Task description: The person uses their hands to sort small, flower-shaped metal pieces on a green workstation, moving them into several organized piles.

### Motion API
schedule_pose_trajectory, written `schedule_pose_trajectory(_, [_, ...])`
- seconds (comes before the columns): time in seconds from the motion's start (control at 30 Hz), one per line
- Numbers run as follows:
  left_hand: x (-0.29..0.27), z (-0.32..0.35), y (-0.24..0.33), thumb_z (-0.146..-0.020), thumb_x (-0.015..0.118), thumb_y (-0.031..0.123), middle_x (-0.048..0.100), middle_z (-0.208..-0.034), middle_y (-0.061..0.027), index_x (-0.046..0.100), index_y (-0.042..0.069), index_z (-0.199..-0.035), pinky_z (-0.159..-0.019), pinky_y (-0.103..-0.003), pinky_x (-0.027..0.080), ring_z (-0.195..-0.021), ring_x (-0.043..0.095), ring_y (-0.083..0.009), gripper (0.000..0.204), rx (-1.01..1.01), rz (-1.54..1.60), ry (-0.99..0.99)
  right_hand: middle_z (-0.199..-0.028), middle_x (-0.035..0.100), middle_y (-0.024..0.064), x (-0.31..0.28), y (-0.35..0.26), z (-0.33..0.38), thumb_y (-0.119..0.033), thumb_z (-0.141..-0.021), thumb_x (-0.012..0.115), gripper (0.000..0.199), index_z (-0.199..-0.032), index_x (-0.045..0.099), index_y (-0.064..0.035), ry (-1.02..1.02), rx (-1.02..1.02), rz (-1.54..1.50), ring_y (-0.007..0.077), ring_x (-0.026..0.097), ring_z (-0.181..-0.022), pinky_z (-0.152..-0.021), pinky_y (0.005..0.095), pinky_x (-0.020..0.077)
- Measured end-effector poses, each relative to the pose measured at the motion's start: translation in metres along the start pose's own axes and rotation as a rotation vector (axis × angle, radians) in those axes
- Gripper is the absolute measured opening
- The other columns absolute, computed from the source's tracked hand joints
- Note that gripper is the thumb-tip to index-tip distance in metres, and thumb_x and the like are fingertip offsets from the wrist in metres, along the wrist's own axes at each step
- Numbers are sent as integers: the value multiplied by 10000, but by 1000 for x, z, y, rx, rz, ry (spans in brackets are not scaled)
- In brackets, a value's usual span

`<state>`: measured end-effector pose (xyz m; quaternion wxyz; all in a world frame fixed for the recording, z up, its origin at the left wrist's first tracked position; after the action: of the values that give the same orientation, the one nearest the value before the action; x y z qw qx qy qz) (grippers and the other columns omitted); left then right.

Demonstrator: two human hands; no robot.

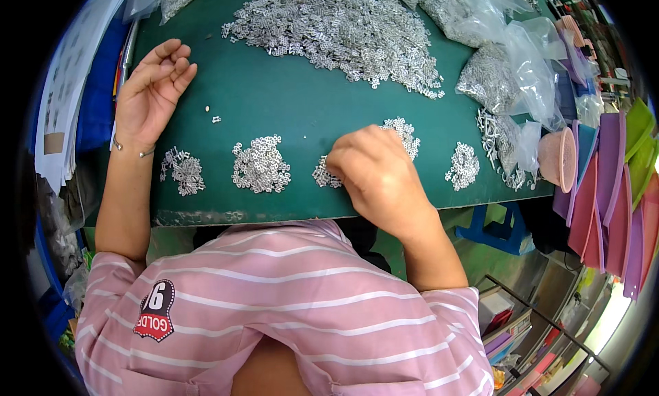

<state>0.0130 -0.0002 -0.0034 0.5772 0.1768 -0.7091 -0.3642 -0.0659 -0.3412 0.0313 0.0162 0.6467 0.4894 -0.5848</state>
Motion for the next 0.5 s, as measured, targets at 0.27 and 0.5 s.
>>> schedule_pose_trajectory(0.27, [11,-1,2,-857,497,-48,652,-1097,-170,584,-52,-1151,-953,-387,519,-951,668,-214,307,1,-3,66,-950,618,130,-18,-1,-48,46,-738,693,192,-916,637,1,60,-81,67,318,604,-867,-713,379,494])
schedule_pose_trajectory(0.5, [19,4,5,-869,500,-1,660,-1022,-152,593,-36,-1092,-910,-380,534,-904,663,-212,244,76,-43,198,-1175,583,159,42,23,-141,18,-746,563,357,-1100,608,15,-32,-292,473,333,538,-1110,-917,410,476])
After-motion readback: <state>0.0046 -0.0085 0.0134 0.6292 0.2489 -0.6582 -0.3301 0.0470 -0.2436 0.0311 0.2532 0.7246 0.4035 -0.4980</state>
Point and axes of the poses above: each hand's wrist, its own z-axis away from the middle knuckle, its own x-axis out of the palm, y = z × x, the point moved 1 cm from there along -z, towards the middle knuckle
